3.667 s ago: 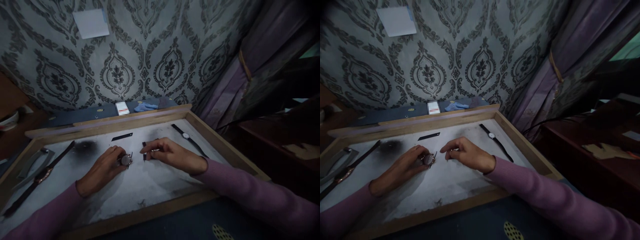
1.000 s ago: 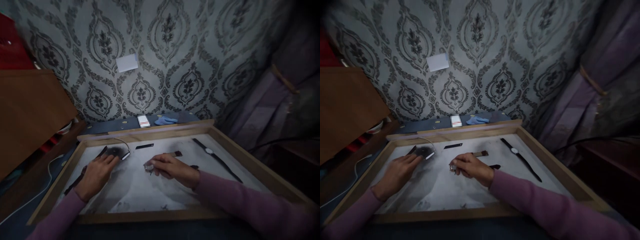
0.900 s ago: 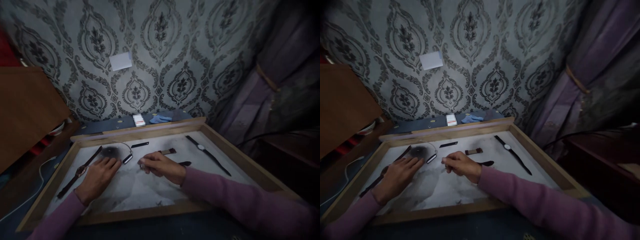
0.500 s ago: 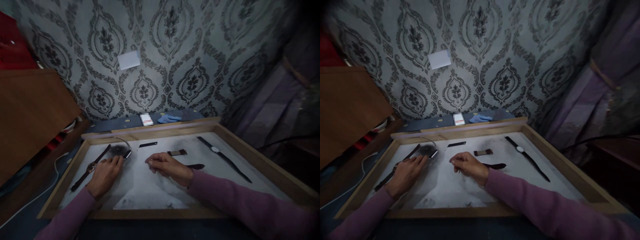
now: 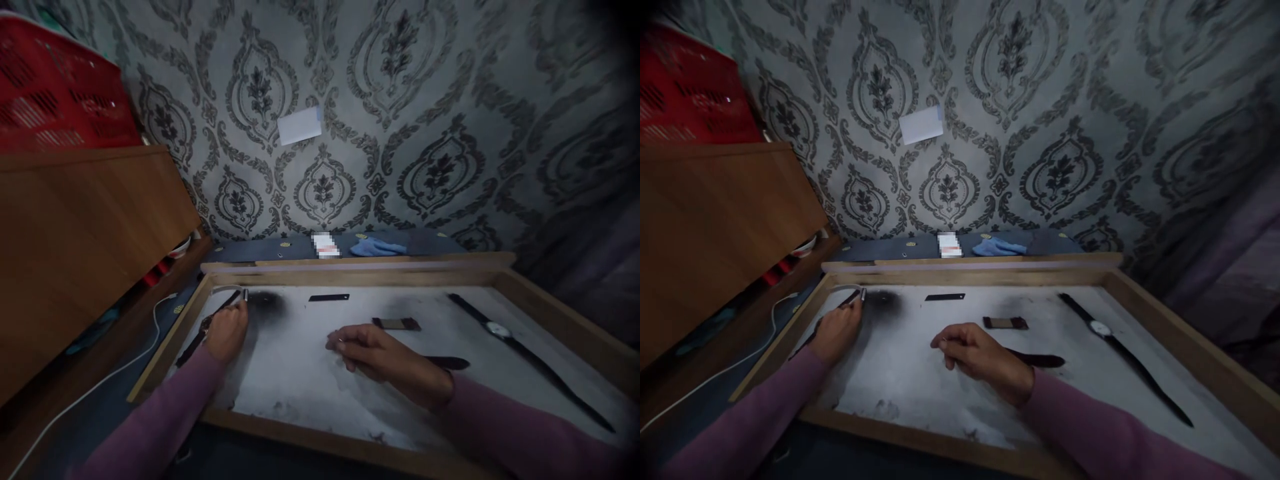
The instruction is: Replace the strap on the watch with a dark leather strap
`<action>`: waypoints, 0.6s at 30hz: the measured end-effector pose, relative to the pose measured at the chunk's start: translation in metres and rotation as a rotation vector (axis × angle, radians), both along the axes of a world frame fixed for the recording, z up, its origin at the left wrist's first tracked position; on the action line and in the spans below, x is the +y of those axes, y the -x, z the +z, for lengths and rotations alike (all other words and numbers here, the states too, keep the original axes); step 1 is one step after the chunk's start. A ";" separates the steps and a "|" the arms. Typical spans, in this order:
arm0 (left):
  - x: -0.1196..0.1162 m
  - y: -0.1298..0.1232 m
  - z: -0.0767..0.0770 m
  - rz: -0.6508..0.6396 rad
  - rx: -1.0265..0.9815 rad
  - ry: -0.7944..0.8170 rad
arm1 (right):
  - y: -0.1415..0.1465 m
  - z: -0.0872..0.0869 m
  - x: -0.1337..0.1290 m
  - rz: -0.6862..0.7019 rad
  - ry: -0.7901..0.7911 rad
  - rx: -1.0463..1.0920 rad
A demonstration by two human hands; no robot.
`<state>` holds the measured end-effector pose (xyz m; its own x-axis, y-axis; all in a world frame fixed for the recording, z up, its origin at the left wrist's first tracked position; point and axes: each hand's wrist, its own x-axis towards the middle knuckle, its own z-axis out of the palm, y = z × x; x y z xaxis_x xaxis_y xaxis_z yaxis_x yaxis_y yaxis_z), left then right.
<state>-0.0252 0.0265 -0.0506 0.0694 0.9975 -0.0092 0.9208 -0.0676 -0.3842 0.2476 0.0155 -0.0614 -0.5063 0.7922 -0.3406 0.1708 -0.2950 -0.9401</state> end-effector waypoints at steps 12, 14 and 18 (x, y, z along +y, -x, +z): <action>0.002 0.072 0.055 0.208 -0.137 -0.059 | -0.011 0.019 -0.006 -0.044 -0.113 -0.058; -0.003 0.082 0.058 0.203 -0.161 -0.018 | -0.018 0.019 -0.006 -0.085 -0.172 -0.070; -0.016 0.072 0.054 0.174 -0.179 0.019 | -0.038 0.017 -0.004 -0.235 -0.153 0.006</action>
